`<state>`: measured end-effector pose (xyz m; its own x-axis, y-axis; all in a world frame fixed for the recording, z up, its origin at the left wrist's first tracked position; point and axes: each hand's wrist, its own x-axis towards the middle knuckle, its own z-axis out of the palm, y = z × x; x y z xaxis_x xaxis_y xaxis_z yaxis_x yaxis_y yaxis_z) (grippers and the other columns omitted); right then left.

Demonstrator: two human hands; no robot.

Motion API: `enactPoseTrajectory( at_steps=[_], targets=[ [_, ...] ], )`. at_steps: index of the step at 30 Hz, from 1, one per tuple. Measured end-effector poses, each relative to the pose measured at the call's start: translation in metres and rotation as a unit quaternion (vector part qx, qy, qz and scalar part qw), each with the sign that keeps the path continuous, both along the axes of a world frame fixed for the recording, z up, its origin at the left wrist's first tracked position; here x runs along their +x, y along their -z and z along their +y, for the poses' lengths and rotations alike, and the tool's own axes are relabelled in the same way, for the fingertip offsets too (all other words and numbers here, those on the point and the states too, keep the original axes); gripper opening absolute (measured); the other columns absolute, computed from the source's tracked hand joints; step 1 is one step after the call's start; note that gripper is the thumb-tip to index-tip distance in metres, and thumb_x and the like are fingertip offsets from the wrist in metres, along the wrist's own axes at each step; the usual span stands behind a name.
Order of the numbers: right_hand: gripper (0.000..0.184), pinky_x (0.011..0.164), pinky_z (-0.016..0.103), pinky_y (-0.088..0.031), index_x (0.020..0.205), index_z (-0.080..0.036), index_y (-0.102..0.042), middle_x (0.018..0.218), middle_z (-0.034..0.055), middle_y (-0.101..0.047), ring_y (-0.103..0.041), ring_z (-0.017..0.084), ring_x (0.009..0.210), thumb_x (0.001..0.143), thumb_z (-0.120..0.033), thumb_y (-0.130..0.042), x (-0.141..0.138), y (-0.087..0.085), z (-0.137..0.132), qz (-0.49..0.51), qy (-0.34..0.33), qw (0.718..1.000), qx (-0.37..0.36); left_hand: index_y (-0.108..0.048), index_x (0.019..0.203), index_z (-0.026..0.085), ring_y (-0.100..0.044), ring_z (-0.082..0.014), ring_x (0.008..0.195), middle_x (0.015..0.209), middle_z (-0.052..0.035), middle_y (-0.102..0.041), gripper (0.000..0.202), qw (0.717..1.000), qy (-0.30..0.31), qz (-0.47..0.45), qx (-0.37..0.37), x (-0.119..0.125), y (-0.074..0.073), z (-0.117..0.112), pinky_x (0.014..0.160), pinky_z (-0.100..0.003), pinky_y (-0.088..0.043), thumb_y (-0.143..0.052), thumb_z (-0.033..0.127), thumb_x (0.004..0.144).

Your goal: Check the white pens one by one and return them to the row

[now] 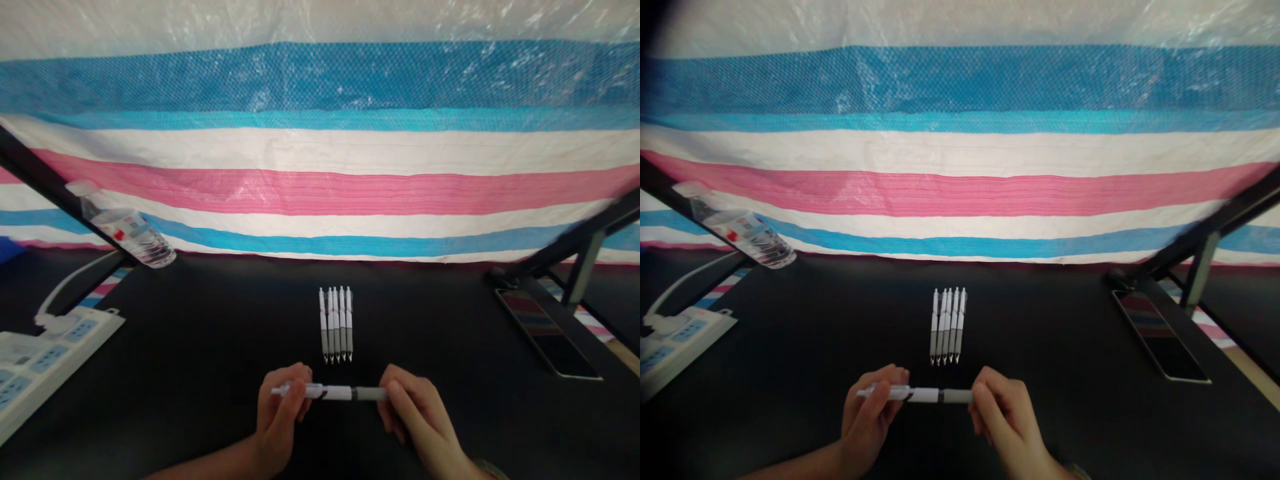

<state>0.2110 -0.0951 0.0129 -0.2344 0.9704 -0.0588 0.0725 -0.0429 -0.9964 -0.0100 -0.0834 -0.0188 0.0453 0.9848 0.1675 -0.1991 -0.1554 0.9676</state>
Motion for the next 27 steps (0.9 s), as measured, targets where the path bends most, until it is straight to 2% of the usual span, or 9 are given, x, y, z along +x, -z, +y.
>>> enactPoseTrajectory(
  at_steps=[2, 5, 9, 12, 15, 19, 23, 27],
  targets=[
    [0.050, 0.041, 0.020, -0.026, 0.067, -0.019, -0.053, 0.053, -0.0031, -0.049, -0.038, 0.008, 0.042, 0.099, -0.058, -0.050, -0.002, 0.001, 0.000, 0.015, 0.003, 1.000, -0.025, -0.051, 0.055, 0.019, -0.036, -0.0117, 0.046, 0.049, 0.0028, -0.039, 0.052, 1.000, 0.000, 0.007, -0.013, 0.000, 0.001, 0.000, 0.046, -0.024, -0.030, -0.050, 0.049, 0.098],
    [0.038, 0.041, 0.018, -0.029, 0.081, -0.019, -0.055, 0.058, -0.0026, -0.056, -0.044, 0.007, 0.042, 0.094, -0.054, -0.062, -0.004, 0.007, -0.002, 0.081, 0.023, 0.995, -0.044, -0.050, 0.055, 0.019, -0.036, -0.0119, 0.046, 0.050, 0.0021, -0.040, 0.053, 0.999, -0.003, 0.019, -0.031, 0.000, 0.002, 0.001, 0.045, -0.024, -0.029, -0.049, 0.051, 0.097],
    [0.027, 0.041, 0.018, -0.032, 0.090, -0.021, -0.054, 0.061, -0.0030, -0.059, -0.048, 0.008, 0.042, 0.093, -0.044, -0.067, -0.001, 0.019, -0.006, 0.151, 0.043, 0.987, -0.030, -0.049, 0.054, 0.019, -0.035, -0.0111, 0.044, 0.048, 0.0028, -0.039, 0.054, 0.999, -0.017, 0.018, -0.035, 0.001, 0.005, 0.002, 0.044, -0.024, -0.030, -0.052, 0.054, 0.095],
    [0.022, 0.042, 0.018, -0.034, 0.092, -0.021, -0.053, 0.063, -0.0028, -0.060, -0.049, 0.008, 0.043, 0.093, -0.038, -0.068, 0.003, 0.020, -0.006, 0.173, 0.055, 0.983, -0.016, -0.052, 0.056, 0.019, -0.035, -0.0106, 0.043, 0.048, 0.0030, -0.041, 0.053, 0.998, -0.040, 0.012, -0.048, 0.000, 0.006, 0.003, 0.043, -0.024, -0.031, -0.053, 0.057, 0.093],
    [0.020, 0.042, 0.017, -0.034, 0.090, -0.021, -0.057, 0.067, -0.0019, -0.060, -0.048, 0.009, 0.046, 0.091, -0.036, -0.070, 0.005, 0.016, -0.003, 0.185, 0.082, 0.979, 0.007, -0.051, 0.054, 0.020, -0.036, -0.0111, 0.043, 0.048, 0.0024, -0.042, 0.053, 0.996, -0.053, 0.018, -0.070, -0.002, 0.004, 0.004, 0.043, -0.024, -0.032, -0.054, 0.058, 0.092],
    [0.016, 0.041, 0.016, -0.030, 0.084, -0.022, -0.062, 0.065, -0.0029, -0.053, -0.041, 0.008, 0.048, 0.086, -0.034, -0.072, 0.006, 0.010, 0.002, 0.213, 0.153, 0.964, 0.034, -0.051, 0.054, 0.020, -0.036, -0.0113, 0.044, 0.048, 0.0030, -0.041, 0.051, 0.995, -0.068, -0.006, -0.076, -0.002, -0.003, 0.008, 0.042, -0.024, -0.031, -0.058, 0.056, 0.090],
    [0.015, 0.045, 0.018, -0.035, 0.077, -0.021, -0.063, 0.067, -0.0021, -0.049, -0.039, 0.010, 0.053, 0.080, -0.031, -0.074, 0.007, 0.010, 0.004, 0.231, 0.214, 0.948, 0.040, -0.050, 0.053, 0.019, -0.036, -0.0112, 0.045, 0.048, 0.0029, -0.040, 0.051, 0.996, -0.057, -0.029, -0.058, -0.002, -0.006, 0.010, 0.043, -0.023, -0.030, -0.056, 0.051, 0.092],
    [0.009, 0.047, 0.019, -0.037, 0.077, -0.022, -0.062, 0.070, -0.0019, -0.046, -0.039, 0.011, 0.055, 0.079, -0.027, -0.070, 0.009, 0.014, 0.004, 0.233, 0.241, 0.941, 0.049, -0.048, 0.053, 0.020, -0.034, -0.0113, 0.046, 0.048, 0.0032, -0.039, 0.051, 0.997, -0.045, -0.031, -0.060, -0.003, -0.004, 0.011, 0.043, -0.024, -0.029, -0.054, 0.049, 0.094]
  ],
)
